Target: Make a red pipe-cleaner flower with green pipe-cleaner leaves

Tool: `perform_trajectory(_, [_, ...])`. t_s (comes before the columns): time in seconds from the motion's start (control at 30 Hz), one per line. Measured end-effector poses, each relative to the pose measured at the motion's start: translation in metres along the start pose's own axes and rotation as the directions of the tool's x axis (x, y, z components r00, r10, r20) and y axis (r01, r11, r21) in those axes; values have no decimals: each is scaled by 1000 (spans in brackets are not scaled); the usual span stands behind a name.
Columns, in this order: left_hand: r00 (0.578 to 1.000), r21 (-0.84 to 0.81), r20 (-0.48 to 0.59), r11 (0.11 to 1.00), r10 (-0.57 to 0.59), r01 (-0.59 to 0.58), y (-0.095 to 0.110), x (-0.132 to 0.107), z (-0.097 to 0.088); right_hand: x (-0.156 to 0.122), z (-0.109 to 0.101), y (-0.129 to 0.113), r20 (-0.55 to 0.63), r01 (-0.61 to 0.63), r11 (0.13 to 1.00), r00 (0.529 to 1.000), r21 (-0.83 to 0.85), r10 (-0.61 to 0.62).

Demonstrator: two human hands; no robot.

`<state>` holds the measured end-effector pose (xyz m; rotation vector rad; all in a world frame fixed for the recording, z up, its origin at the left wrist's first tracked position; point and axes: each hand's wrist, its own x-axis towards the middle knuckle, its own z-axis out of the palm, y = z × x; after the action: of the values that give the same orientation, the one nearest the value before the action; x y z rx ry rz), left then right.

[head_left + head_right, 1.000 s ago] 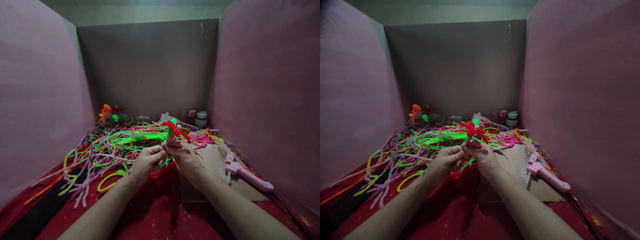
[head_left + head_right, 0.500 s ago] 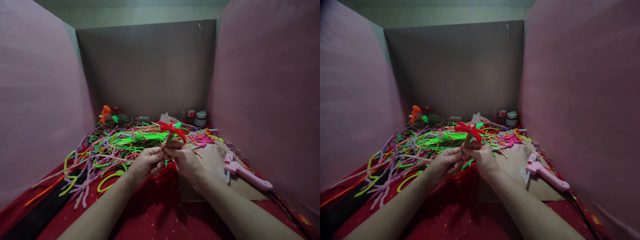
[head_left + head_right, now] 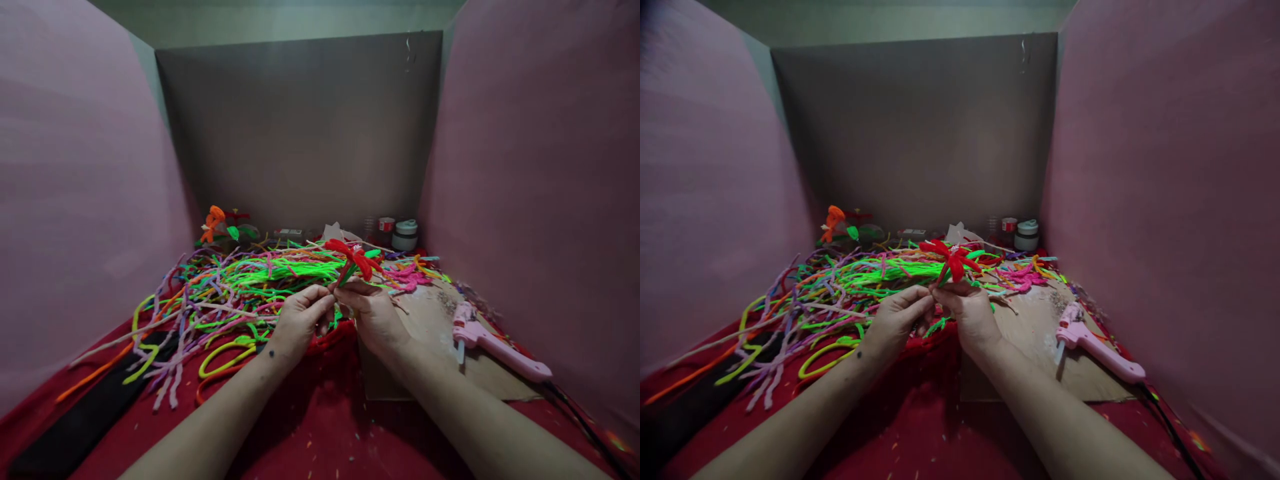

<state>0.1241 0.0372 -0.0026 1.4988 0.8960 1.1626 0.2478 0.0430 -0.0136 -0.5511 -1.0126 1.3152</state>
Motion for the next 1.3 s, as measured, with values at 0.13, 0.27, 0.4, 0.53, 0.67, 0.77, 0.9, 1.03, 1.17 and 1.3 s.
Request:
perform_trajectory(0.13, [999, -44, -35, 999, -22, 20, 1, 0, -1, 2, -1, 3, 22, 6, 1000, 1000, 19, -6])
perform_trajectory(0.27, [999, -149, 28, 988, -38, 42, -1, 1, -3, 2, -3, 2, 54, 8, 1000, 999, -25, -7])
perform_trajectory(0.4, [990, -299, 116, 948, -75, 107, -3, 2, -5, 4, -6, 4, 108, -11, 1000, 994, 16, 9])
perform_trajectory(0.53, [982, -341, 167, 929, -91, 144, -2, 1, -5, 6, -8, 8, 124, 43, 999, 991, -4, -42])
perform_trajectory(0.67, [985, -279, 145, 952, -92, 129, 1, -1, -4, 5, -7, 6, 115, 58, 998, 992, -4, -57])
perform_trajectory(0.77, [995, -95, 92, 994, -38, 47, 2, -2, -2, 3, -4, 3, 101, 25, 1000, 995, 13, -27])
perform_trajectory(0.9, [997, 192, 15, 978, 74, -75, -2, -3, 0, 0, -1, 1, 57, -13, 999, 998, 37, 11])
perform_trajectory(1.03, [977, 404, -40, 898, 208, -175, -11, -4, 1, 0, -1, 3, 14, -20, 1000, 1000, 12, 20])
perform_trajectory(1.17, [963, 534, -68, 825, 263, -187, -15, -4, 1, 0, -3, 6, 2, 22, 999, 1000, -24, -22])
perform_trajectory(1.3, [952, 593, -42, 774, 304, -221, -13, -5, 0, -1, -3, 8, -8, 25, 999, 1000, -35, -25])
